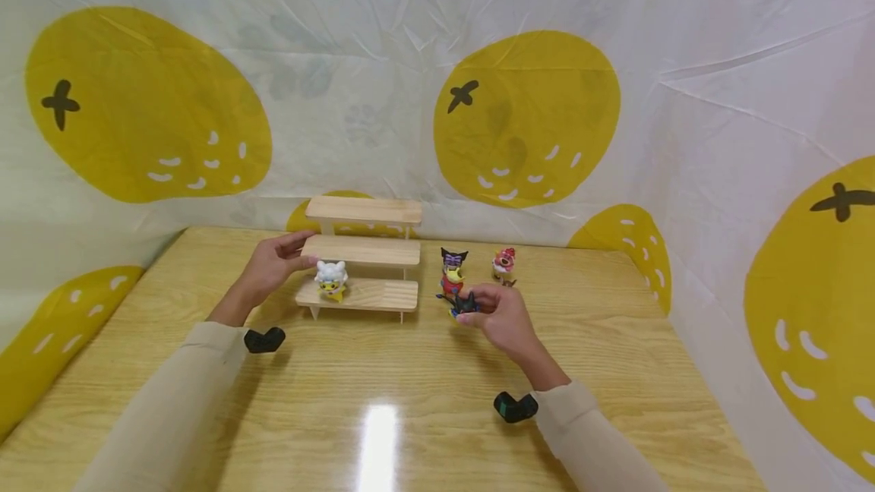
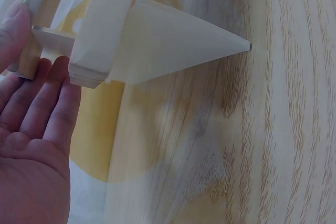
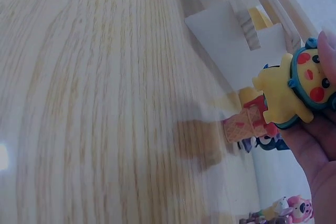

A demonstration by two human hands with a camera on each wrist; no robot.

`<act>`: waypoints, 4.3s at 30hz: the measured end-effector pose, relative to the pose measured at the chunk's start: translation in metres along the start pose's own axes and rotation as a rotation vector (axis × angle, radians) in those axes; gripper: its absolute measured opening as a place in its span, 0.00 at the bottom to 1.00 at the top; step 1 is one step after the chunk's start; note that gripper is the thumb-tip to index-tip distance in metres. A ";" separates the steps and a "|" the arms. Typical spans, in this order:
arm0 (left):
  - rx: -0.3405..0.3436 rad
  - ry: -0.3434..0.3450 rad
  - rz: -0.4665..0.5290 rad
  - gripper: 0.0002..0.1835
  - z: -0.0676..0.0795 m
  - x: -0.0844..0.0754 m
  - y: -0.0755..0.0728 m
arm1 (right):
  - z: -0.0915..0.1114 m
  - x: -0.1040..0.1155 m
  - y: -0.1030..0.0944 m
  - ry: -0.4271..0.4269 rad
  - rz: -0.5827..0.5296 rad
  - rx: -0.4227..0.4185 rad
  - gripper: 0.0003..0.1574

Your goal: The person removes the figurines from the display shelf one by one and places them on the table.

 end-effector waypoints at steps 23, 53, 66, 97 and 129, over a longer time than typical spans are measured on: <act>-0.001 0.000 0.014 0.36 0.000 -0.001 -0.002 | 0.001 -0.021 -0.017 0.021 0.003 -0.004 0.20; -0.002 -0.002 0.012 0.36 0.001 0.000 0.000 | 0.006 -0.033 -0.039 0.036 0.011 -0.045 0.19; -0.007 0.011 0.022 0.36 -0.001 0.002 0.000 | 0.006 -0.034 -0.042 0.046 0.016 -0.052 0.20; -0.019 0.018 0.000 0.35 -0.001 -0.003 0.001 | 0.004 -0.045 -0.056 0.074 0.038 -0.073 0.22; -0.021 0.005 0.002 0.36 0.000 0.001 -0.001 | 0.002 -0.058 -0.071 0.134 0.041 -0.109 0.27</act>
Point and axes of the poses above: each hand's wrist, its own z-axis away from the middle knuckle, its own y-axis out of the palm, x = y × z, the point moved 7 cm from there along -z, towards the middle knuckle
